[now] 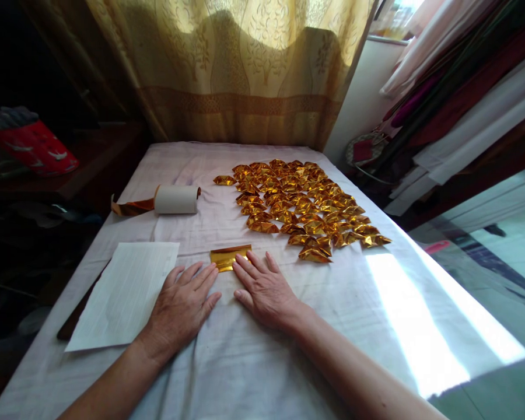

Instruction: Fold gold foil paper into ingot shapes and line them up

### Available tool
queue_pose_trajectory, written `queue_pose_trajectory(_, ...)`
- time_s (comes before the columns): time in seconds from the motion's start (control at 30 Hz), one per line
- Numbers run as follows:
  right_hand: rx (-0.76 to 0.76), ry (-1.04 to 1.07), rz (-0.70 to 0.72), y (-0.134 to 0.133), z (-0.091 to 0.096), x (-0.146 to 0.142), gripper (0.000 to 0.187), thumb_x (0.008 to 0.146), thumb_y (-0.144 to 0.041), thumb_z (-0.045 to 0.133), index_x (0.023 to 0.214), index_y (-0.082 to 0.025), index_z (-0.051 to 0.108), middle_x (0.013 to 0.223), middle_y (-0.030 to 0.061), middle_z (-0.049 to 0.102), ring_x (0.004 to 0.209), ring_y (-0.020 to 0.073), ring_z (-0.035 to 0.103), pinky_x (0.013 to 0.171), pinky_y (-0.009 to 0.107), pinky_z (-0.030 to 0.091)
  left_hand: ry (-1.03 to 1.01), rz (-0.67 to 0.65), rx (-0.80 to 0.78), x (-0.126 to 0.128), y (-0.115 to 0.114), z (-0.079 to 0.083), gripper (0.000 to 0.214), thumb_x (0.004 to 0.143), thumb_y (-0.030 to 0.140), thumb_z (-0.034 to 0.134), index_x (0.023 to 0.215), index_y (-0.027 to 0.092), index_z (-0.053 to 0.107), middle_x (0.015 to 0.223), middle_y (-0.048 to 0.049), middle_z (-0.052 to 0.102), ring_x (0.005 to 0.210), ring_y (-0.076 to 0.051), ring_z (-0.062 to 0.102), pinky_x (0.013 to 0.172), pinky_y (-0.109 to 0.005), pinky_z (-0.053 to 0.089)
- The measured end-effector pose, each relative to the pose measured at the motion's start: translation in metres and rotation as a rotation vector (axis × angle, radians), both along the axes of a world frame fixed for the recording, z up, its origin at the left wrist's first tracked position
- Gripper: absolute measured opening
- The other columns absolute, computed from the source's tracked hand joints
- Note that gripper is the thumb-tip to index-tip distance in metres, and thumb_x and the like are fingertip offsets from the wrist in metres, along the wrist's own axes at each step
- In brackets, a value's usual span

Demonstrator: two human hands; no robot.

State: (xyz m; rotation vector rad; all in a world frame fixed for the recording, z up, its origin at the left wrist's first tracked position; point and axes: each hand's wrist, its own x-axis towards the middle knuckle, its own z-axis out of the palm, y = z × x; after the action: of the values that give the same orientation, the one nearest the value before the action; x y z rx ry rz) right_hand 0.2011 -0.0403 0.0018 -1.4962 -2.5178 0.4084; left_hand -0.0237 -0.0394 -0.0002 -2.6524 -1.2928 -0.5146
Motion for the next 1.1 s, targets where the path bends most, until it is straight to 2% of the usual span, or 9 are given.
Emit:
queue_pose_trajectory(0.23, 0.044, -0.019, -0.107, -0.007, -0.001, 0.025, 0.048, 0.099, -0.038, 0.050, 0.145, -0.024, 0.049, 0.154, 0.0065, 0.042, 0.146, 0.0324, 0.030, 0.118, 0.062, 0.017, 0.009, 0.008, 0.011, 0.000, 0.003, 0.000, 0.039, 0.101, 0.034, 0.038, 0.123, 0.019, 0.066, 0.127, -0.0067, 0.069, 0.117, -0.030, 0.060, 0.098, -0.050, 0.036)
queue_pose_trajectory(0.4, 0.121, 0.070, -0.231, 0.006, -0.003, 0.030, 0.040, 0.097, -0.028, 0.050, 0.134, -0.016, 0.060, 0.143, 0.0124, 0.056, 0.135, 0.0309, 0.048, 0.111, 0.053, 0.035, -0.041, -0.005, 0.085, 0.000, 0.008, -0.004, 0.037, 0.102, 0.031, 0.037, 0.117, 0.019, 0.069, 0.119, -0.0056, 0.073, 0.110, -0.027, 0.063, 0.099, -0.048, 0.036)
queue_pose_trajectory(0.5, 0.170, 0.151, -0.277, 0.018, -0.006, 0.030, 0.035, 0.092, -0.026, 0.055, 0.125, -0.018, 0.065, 0.137, 0.0132, 0.061, 0.130, 0.0303, 0.051, 0.104, 0.049, 0.042, -0.070, 0.003, 0.083, 0.000, 0.009, -0.006, 0.034, 0.101, 0.031, 0.040, 0.117, 0.020, 0.069, 0.119, -0.0061, 0.073, 0.112, -0.027, 0.063, 0.100, -0.048, 0.037)
queue_pose_trajectory(0.6, 0.181, 0.207, -0.283, 0.025, -0.009, 0.027, 0.031, 0.087, -0.024, 0.060, 0.117, -0.022, 0.069, 0.134, 0.0114, 0.062, 0.130, 0.0295, 0.051, 0.101, 0.048, 0.043, -0.081, 0.008, 0.065, 0.001, 0.008, -0.007, 0.033, 0.100, 0.030, 0.043, 0.118, 0.021, 0.069, 0.120, -0.0065, 0.073, 0.115, -0.027, 0.062, 0.101, -0.048, 0.038)
queue_pose_trajectory(0.8, 0.156, 0.341, -0.336, 0.027, -0.014, 0.023, 0.031, 0.082, -0.019, 0.062, 0.111, -0.022, 0.070, 0.133, 0.0104, 0.063, 0.131, 0.0288, 0.050, 0.104, 0.050, 0.039, -0.067, -0.009, 0.073, 0.000, 0.009, -0.007, 0.032, 0.100, 0.030, 0.044, 0.118, 0.019, 0.069, 0.121, -0.0067, 0.072, 0.116, -0.027, 0.061, 0.101, -0.047, 0.039)
queue_pose_trajectory(0.93, 0.128, 0.425, -0.320, 0.027, -0.014, 0.024, 0.030, 0.080, -0.015, 0.061, 0.107, -0.025, 0.070, 0.128, 0.0072, 0.067, 0.132, 0.0277, 0.050, 0.105, 0.051, 0.038, -0.056, -0.018, 0.083, -0.002, 0.009, -0.008, 0.031, 0.100, 0.029, 0.046, 0.119, 0.018, 0.068, 0.122, -0.0070, 0.072, 0.116, -0.028, 0.060, 0.102, -0.048, 0.039)
queue_pose_trajectory(1.1, 0.134, 0.490, -0.321, 0.027, -0.012, 0.024, 0.029, 0.080, -0.015, 0.062, 0.106, -0.024, 0.070, 0.110, 0.0062, 0.074, 0.115, 0.0247, 0.061, 0.100, 0.044, 0.043, -0.057, -0.012, 0.094, -0.002, 0.009, -0.009, 0.031, 0.099, 0.030, 0.047, 0.119, 0.018, 0.068, 0.123, -0.0083, 0.071, 0.117, -0.027, 0.060, 0.103, -0.047, 0.039)
